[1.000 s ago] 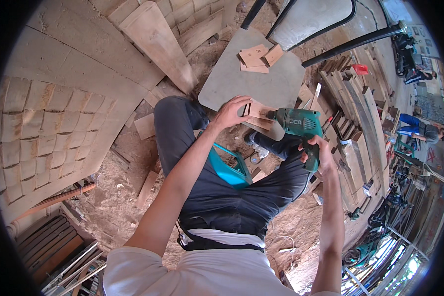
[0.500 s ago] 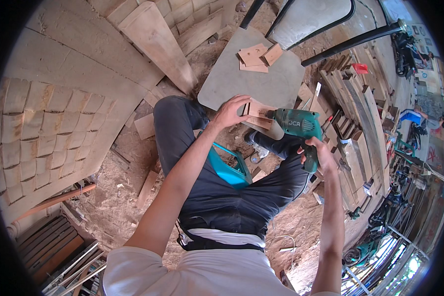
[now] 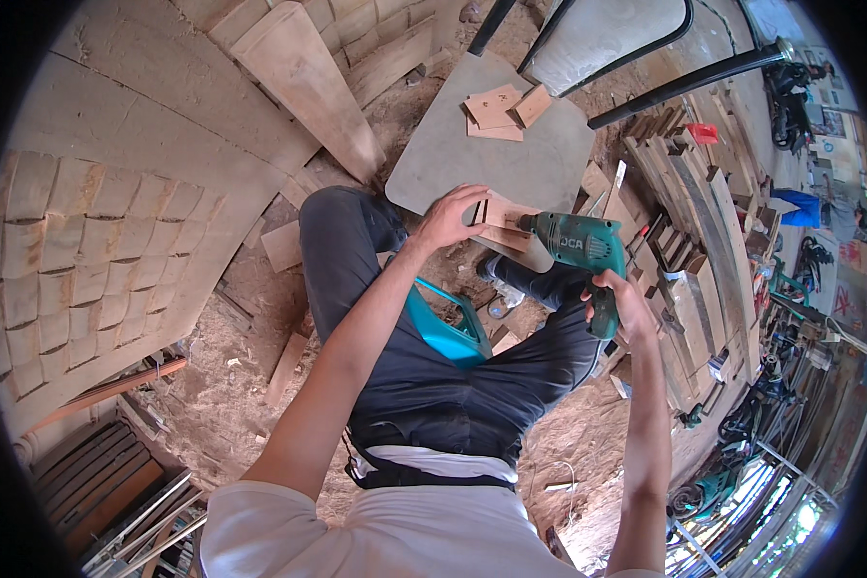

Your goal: The person uses a power drill to make holes in several small wooden boards while seated on a stool in a woodworking shop.

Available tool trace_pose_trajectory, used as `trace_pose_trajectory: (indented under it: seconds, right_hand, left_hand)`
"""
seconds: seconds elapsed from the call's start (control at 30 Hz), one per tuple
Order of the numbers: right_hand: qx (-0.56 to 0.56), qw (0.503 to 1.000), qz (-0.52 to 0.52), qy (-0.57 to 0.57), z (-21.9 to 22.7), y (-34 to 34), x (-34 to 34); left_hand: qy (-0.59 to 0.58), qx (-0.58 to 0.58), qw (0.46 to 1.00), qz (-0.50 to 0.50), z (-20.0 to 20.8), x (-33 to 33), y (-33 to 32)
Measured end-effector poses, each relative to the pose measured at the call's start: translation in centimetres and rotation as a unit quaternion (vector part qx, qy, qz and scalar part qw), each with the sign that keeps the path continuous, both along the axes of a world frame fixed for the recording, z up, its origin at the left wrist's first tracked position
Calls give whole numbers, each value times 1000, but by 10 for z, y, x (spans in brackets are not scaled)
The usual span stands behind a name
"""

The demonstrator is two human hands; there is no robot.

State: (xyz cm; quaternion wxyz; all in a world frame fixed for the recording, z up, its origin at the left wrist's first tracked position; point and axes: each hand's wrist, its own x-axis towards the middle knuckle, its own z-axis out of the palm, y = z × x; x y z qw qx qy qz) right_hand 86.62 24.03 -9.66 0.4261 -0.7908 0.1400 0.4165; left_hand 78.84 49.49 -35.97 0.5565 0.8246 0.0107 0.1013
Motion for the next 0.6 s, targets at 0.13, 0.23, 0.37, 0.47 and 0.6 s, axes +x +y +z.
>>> trace_pose_trajectory:
  seconds: [0.13, 0.23, 0.37, 0.47, 0.6]
  right_hand:
    - [13, 1000, 2, 0, -1, -1, 0]
    - [22, 1000, -12, -6, -5, -5, -1]
    - [39, 999, -28, 1, -12, -13, 0]
    - [48, 998, -44, 9, -16, -19, 1]
    - [55, 997, -50, 21, -21, -25, 2]
  left_hand:
    - [-5, -1, 1000, -1, 1, 0, 2]
    - [0, -7, 1000, -7, 3, 0, 2]
    - [-1, -4, 1000, -2, 2, -1, 2]
    - [-3, -1, 1000, -1, 2, 0, 2]
    - [-2, 2, 1000, 1, 0, 0, 2]
